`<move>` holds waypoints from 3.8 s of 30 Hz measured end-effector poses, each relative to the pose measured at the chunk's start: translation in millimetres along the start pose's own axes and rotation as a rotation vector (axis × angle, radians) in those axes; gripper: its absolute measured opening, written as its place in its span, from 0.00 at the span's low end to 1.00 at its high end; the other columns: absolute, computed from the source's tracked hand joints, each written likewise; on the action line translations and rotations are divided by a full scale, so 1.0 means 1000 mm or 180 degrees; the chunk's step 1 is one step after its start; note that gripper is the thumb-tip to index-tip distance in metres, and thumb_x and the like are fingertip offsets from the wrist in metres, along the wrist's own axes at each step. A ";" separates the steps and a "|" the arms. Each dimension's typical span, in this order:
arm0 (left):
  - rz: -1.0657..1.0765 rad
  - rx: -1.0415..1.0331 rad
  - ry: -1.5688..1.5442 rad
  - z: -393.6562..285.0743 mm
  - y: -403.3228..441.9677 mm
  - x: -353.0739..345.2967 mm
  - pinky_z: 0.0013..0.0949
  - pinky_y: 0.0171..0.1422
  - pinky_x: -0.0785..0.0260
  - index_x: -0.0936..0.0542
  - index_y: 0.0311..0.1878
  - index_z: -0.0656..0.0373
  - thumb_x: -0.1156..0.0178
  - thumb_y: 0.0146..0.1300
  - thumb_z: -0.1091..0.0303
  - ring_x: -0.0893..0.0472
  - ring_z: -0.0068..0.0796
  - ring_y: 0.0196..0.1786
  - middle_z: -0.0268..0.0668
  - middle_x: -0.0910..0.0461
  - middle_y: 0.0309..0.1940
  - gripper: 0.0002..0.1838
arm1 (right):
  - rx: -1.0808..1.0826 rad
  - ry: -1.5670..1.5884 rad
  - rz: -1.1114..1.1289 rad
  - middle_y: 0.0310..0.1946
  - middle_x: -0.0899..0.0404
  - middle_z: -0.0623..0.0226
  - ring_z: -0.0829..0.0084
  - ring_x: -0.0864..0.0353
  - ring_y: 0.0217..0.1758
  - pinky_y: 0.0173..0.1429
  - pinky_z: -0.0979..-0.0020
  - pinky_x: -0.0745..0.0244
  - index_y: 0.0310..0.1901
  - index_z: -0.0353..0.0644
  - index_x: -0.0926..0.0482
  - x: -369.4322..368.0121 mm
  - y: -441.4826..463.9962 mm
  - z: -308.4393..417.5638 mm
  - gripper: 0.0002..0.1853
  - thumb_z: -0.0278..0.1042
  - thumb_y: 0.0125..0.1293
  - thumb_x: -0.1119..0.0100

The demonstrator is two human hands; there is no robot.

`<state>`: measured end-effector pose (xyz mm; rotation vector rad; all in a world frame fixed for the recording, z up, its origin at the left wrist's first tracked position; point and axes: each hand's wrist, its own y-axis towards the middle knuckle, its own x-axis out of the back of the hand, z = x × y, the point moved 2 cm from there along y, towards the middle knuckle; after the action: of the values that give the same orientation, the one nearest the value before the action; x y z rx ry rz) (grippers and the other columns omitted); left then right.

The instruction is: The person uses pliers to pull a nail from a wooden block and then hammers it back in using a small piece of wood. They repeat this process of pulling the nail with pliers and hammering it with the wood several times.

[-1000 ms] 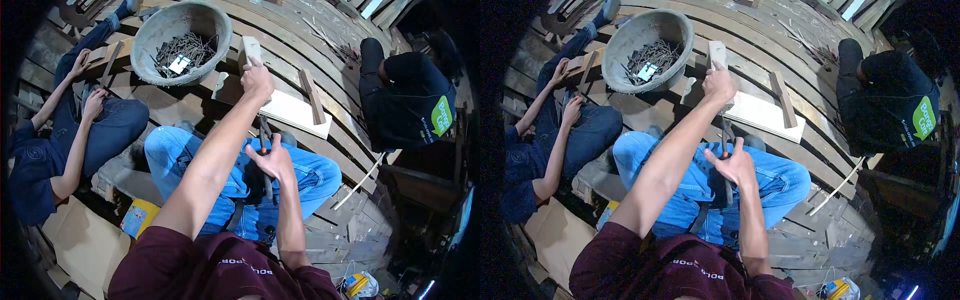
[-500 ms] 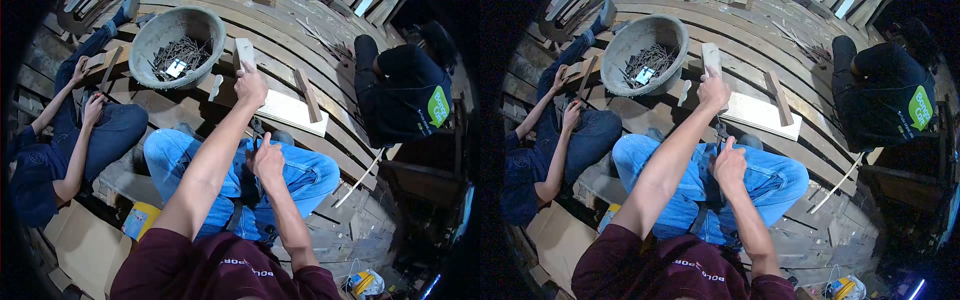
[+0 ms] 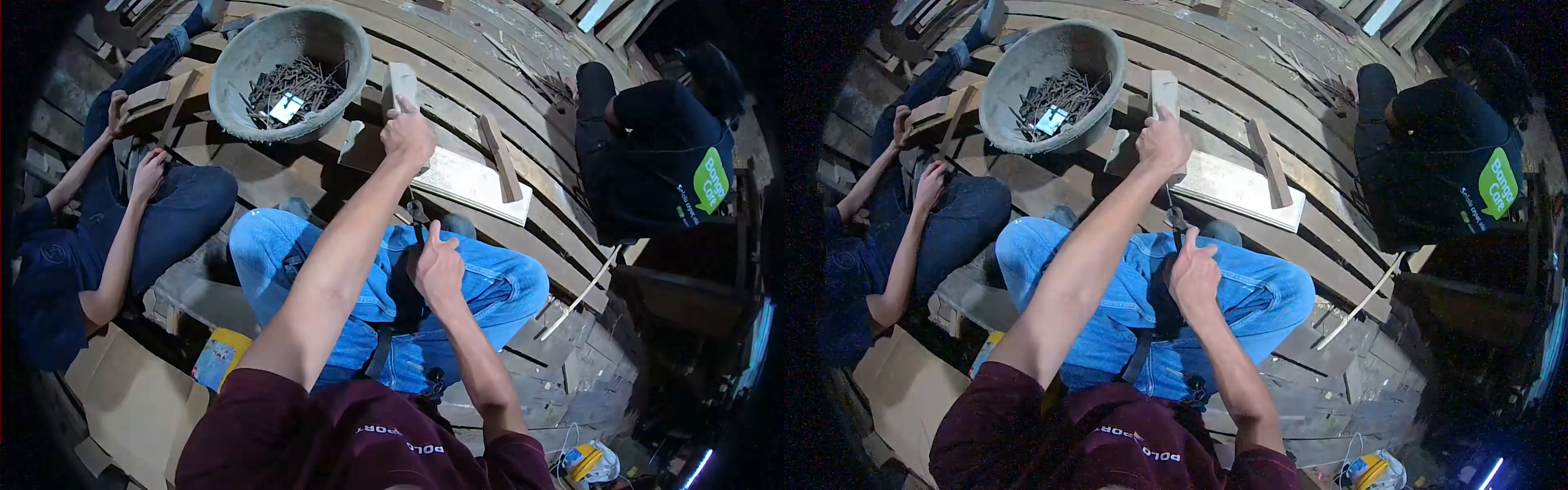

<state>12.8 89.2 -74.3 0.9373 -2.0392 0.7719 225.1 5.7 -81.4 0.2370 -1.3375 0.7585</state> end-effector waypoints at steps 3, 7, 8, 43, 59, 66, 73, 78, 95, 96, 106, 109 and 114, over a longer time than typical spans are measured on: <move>0.0031 -0.0024 -0.0007 0.003 0.003 0.001 0.49 0.61 0.23 0.47 0.77 0.71 0.35 0.63 0.57 0.17 0.55 0.55 0.62 0.23 0.56 0.47 | -0.0053 0.0155 0.0024 0.38 0.23 0.29 0.32 0.18 0.36 0.40 0.40 0.22 0.60 0.37 0.34 0.011 -0.004 0.006 0.26 0.43 0.68 0.40; 0.0188 -0.0072 -0.0041 0.007 0.005 0.007 0.51 0.63 0.24 0.46 0.77 0.69 0.33 0.62 0.53 0.18 0.57 0.58 0.62 0.23 0.56 0.49 | -0.0106 0.0517 0.0087 0.39 0.23 0.26 0.30 0.19 0.39 0.44 0.39 0.23 0.56 0.34 0.31 0.007 -0.002 -0.009 0.20 0.39 0.71 0.42; 0.0234 -0.0104 -0.0108 0.008 0.005 0.011 0.49 0.63 0.25 0.47 0.78 0.67 0.33 0.61 0.53 0.18 0.56 0.59 0.61 0.23 0.58 0.50 | -0.0028 0.0601 0.0034 0.39 0.22 0.27 0.31 0.18 0.39 0.45 0.40 0.23 0.54 0.33 0.29 0.007 -0.003 -0.014 0.18 0.39 0.72 0.42; 0.1070 0.1214 -0.3551 0.094 -0.247 -0.065 0.31 0.29 0.40 0.25 0.35 0.58 0.61 0.79 0.37 0.34 0.18 0.26 0.26 0.31 0.23 0.32 | 0.0688 0.3315 0.1281 0.43 0.21 0.73 0.85 0.26 0.43 0.47 0.78 0.27 0.66 0.32 0.27 0.057 -0.046 -0.011 0.22 0.30 0.74 0.42; 0.1894 0.1978 -0.4350 0.104 -0.223 -0.058 0.32 0.36 0.28 0.21 0.52 0.52 0.53 0.79 0.44 0.22 0.21 0.36 0.28 0.23 0.34 0.22 | 0.0333 0.2844 0.0281 0.29 0.21 0.70 0.80 0.28 0.31 0.35 0.72 0.30 0.62 0.30 0.24 0.015 -0.026 0.006 0.22 0.32 0.69 0.45; 0.1854 0.1948 -0.4616 0.089 -0.227 -0.043 0.34 0.43 0.26 0.23 0.52 0.52 0.56 0.80 0.47 0.22 0.21 0.40 0.31 0.23 0.39 0.20 | 0.0131 0.2521 0.0398 0.28 0.21 0.71 0.82 0.28 0.30 0.34 0.73 0.30 0.62 0.34 0.22 0.014 -0.021 0.000 0.22 0.33 0.69 0.45; 0.1878 0.1847 -0.4681 0.099 -0.231 -0.064 0.33 0.45 0.26 0.23 0.48 0.51 0.55 0.80 0.50 0.22 0.21 0.42 0.30 0.23 0.39 0.17 | 0.0047 0.2754 0.0484 0.27 0.22 0.73 0.85 0.30 0.28 0.30 0.76 0.34 0.62 0.33 0.22 0.014 -0.025 0.000 0.23 0.33 0.69 0.44; 0.1593 0.2024 -0.4735 0.093 -0.231 -0.064 0.30 0.27 0.35 0.22 0.42 0.52 0.60 0.82 0.49 0.25 0.21 0.28 0.27 0.25 0.28 0.22 | -0.0039 0.2720 0.0391 0.24 0.25 0.74 0.84 0.31 0.25 0.28 0.77 0.36 0.63 0.33 0.23 0.010 -0.028 0.000 0.23 0.33 0.70 0.45; 0.1940 0.1943 -0.4605 0.102 -0.225 -0.072 0.30 0.36 0.29 0.21 0.48 0.50 0.55 0.79 0.53 0.22 0.20 0.35 0.27 0.22 0.35 0.16 | 0.0153 0.2943 0.0632 0.37 0.16 0.66 0.80 0.23 0.38 0.43 0.74 0.25 0.62 0.31 0.22 0.019 -0.017 0.001 0.21 0.29 0.69 0.46; 0.1922 0.1963 -0.4597 0.101 -0.225 -0.074 0.30 0.35 0.30 0.21 0.48 0.50 0.55 0.78 0.55 0.22 0.20 0.34 0.27 0.22 0.35 0.15 | 0.0128 0.2966 0.0661 0.38 0.16 0.65 0.79 0.23 0.39 0.44 0.74 0.25 0.62 0.31 0.22 0.018 -0.016 0.001 0.21 0.29 0.69 0.46; 0.1561 0.1975 -0.4516 0.095 -0.222 -0.068 0.27 0.22 0.42 0.22 0.38 0.52 0.57 0.80 0.46 0.32 0.18 0.21 0.25 0.29 0.23 0.23 | -0.0101 0.2785 0.0687 0.36 0.14 0.55 0.71 0.16 0.40 0.47 0.65 0.21 0.61 0.32 0.22 0.030 -0.020 0.005 0.22 0.33 0.69 0.46; 0.1595 0.2036 -0.4557 0.095 -0.222 -0.068 0.27 0.22 0.42 0.23 0.38 0.52 0.58 0.81 0.47 0.32 0.17 0.21 0.24 0.29 0.23 0.23 | -0.0091 0.2977 0.0658 0.30 0.21 0.70 0.82 0.27 0.30 0.33 0.74 0.30 0.63 0.35 0.22 0.020 -0.019 0.000 0.21 0.31 0.70 0.46; 0.1670 0.2062 -0.4587 0.094 -0.221 -0.064 0.27 0.23 0.42 0.22 0.39 0.50 0.59 0.81 0.47 0.31 0.17 0.21 0.24 0.28 0.22 0.22 | -0.0284 0.3325 0.0875 0.28 0.23 0.76 0.86 0.30 0.28 0.29 0.79 0.35 0.63 0.35 0.22 0.022 -0.019 0.000 0.20 0.29 0.71 0.45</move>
<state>185.7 -80.4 -131.5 1.6204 -3.4709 1.2778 237.3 -0.2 -55.8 -0.3924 -0.3999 0.8654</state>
